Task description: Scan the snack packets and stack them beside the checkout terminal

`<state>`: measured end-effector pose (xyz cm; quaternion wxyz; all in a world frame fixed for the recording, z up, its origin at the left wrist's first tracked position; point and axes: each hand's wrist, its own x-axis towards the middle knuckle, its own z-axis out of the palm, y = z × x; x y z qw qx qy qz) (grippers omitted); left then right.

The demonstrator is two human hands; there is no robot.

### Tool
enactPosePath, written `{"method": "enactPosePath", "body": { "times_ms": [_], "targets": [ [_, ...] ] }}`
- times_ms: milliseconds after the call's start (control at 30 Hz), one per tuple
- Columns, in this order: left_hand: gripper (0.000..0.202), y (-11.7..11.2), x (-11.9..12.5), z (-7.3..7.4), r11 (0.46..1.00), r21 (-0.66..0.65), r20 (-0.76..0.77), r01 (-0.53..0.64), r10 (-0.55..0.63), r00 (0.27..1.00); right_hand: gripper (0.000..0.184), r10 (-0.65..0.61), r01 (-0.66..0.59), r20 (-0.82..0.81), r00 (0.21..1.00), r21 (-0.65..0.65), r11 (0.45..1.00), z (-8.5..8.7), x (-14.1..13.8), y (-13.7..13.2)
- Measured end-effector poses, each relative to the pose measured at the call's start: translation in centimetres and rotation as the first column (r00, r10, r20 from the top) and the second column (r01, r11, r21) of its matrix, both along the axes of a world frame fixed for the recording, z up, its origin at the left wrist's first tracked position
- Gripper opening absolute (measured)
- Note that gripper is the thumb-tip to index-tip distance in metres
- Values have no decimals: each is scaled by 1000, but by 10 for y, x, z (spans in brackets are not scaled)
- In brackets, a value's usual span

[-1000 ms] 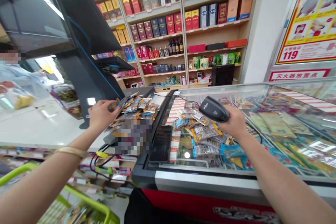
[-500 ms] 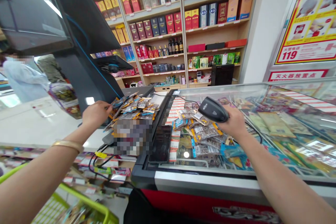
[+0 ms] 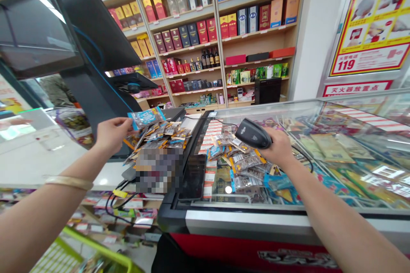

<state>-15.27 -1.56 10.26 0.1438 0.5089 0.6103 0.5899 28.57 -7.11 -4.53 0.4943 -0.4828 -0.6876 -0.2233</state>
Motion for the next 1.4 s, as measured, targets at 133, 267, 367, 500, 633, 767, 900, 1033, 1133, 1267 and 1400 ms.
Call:
{"method": "enactPosePath", "body": {
  "times_ms": [133, 267, 367, 500, 633, 767, 900, 1033, 1133, 1267, 1400],
  "targets": [
    [27, 1, 24, -10, 974, -7, 70, 227, -226, 972, 23, -5, 5, 0, 1000, -6, 1000, 1, 0, -1],
    [22, -6, 45, -16, 961, 73, -343, 269, -229, 911, 27, 14, -14, -3, 1000, -14, 1000, 2, 0, -1],
    [11, -12, 60, -18, 870, 233, -687, 435, -169, 707, 27, 36, -36, -7, 999, -19, 999, 4, -2, -3],
    [14, -16, 74, -20, 692, 301, -844, 656, -127, 522, 31, 97, -97, 3, 995, -13, 995, 8, -4, -6],
    [13, -16, 86, -24, 611, 297, -876, 734, -131, 464, 27, 134, -132, 26, 991, -51, 990, 11, -7, -9],
    [14, -17, 97, -25, 600, 274, -891, 752, -135, 433, 30, 198, -196, 37, 979, -56, 979, 14, -10, -11],
    [14, -15, 106, -25, 573, 301, -893, 762, -110, 436, 32, 248, -241, 43, 968, -116, 963, 17, -13, -14],
    [11, -13, 112, -24, 541, 345, -891, 767, -70, 449, 31, 283, -270, 67, 957, -156, 950, 18, -16, -15],
    [12, -12, 114, -24, 523, 361, -888, 772, -58, 455, 27, 298, -283, 72, 952, -172, 944, 17, -16, -15],
    [11, -10, 115, -26, 505, 355, -894, 787, -62, 443, 28, 303, -289, 64, 951, -162, 943, 17, -17, -15],
    [14, -8, 121, -29, 529, 285, -919, 799, -87, 385, 30, 364, -356, 58, 930, -112, 928, 19, -19, -16]
  ]
}}
